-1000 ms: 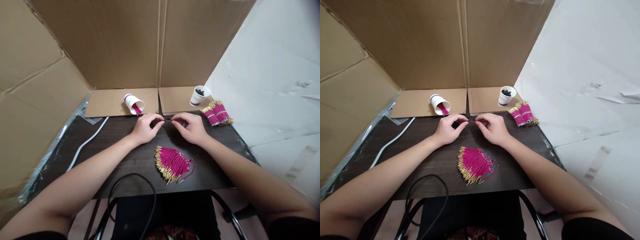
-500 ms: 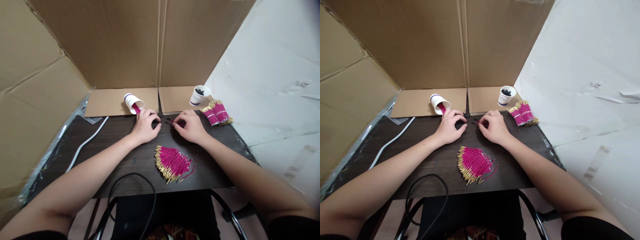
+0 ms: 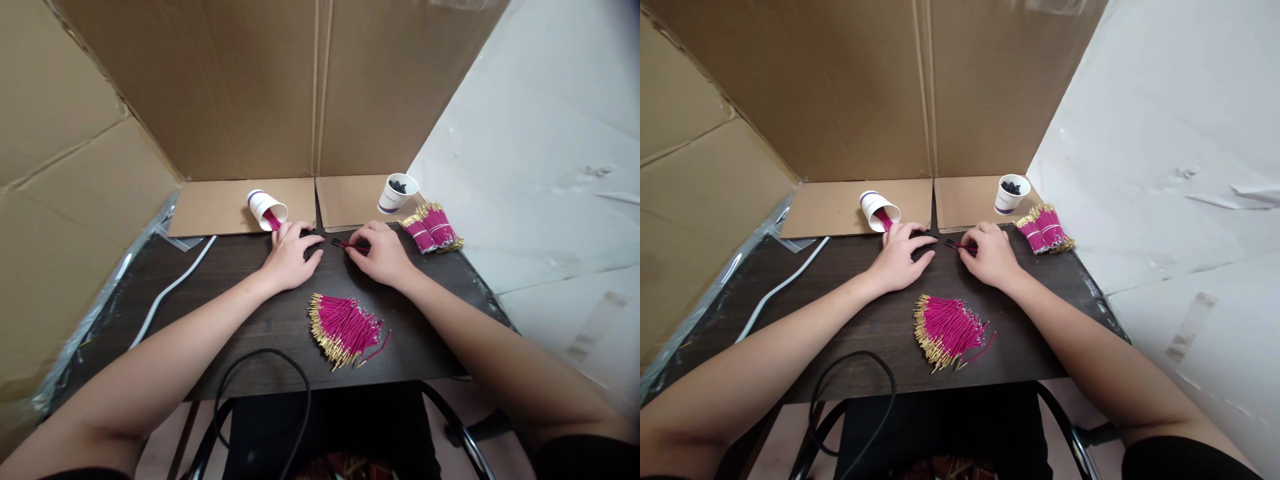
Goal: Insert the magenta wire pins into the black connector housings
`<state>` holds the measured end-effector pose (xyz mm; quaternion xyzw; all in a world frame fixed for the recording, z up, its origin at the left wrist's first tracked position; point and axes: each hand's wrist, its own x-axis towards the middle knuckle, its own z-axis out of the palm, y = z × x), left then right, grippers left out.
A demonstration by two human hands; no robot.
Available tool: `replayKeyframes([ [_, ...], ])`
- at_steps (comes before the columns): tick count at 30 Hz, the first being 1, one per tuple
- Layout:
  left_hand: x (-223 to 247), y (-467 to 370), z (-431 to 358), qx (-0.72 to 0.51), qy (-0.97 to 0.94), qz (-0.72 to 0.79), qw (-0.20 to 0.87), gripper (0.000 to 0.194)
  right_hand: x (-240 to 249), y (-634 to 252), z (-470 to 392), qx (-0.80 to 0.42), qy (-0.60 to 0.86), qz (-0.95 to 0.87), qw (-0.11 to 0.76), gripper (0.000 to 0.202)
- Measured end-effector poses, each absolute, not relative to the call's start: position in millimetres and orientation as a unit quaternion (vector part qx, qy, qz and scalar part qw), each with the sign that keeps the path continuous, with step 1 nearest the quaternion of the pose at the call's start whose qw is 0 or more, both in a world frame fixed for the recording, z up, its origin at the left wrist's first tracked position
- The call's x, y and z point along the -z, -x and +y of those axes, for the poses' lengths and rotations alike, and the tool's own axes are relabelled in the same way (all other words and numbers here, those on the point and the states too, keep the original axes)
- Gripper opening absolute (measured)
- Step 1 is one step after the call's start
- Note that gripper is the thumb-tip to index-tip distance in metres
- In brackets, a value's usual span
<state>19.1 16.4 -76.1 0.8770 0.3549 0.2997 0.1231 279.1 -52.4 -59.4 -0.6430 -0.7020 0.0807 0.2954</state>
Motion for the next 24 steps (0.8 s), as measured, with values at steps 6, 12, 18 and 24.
replayKeyframes([
  [6,75,-19,16,-0.294,-0.882,0.345,0.130,0.023,63,-282,-51,-0.047,0.643,-0.706,0.293,0.021],
  [12,73,-20,15,-0.309,-0.880,0.337,0.130,0.009,50,-277,-58,-0.087,0.572,-0.748,0.325,0.016],
  [18,71,-21,15,-0.314,-0.879,0.331,0.141,0.005,32,-259,-77,-0.268,0.441,-0.805,0.293,0.017],
  [24,71,-22,16,-0.305,-0.874,0.339,0.169,0.005,30,-254,-82,-0.317,0.443,-0.811,0.213,0.020],
])
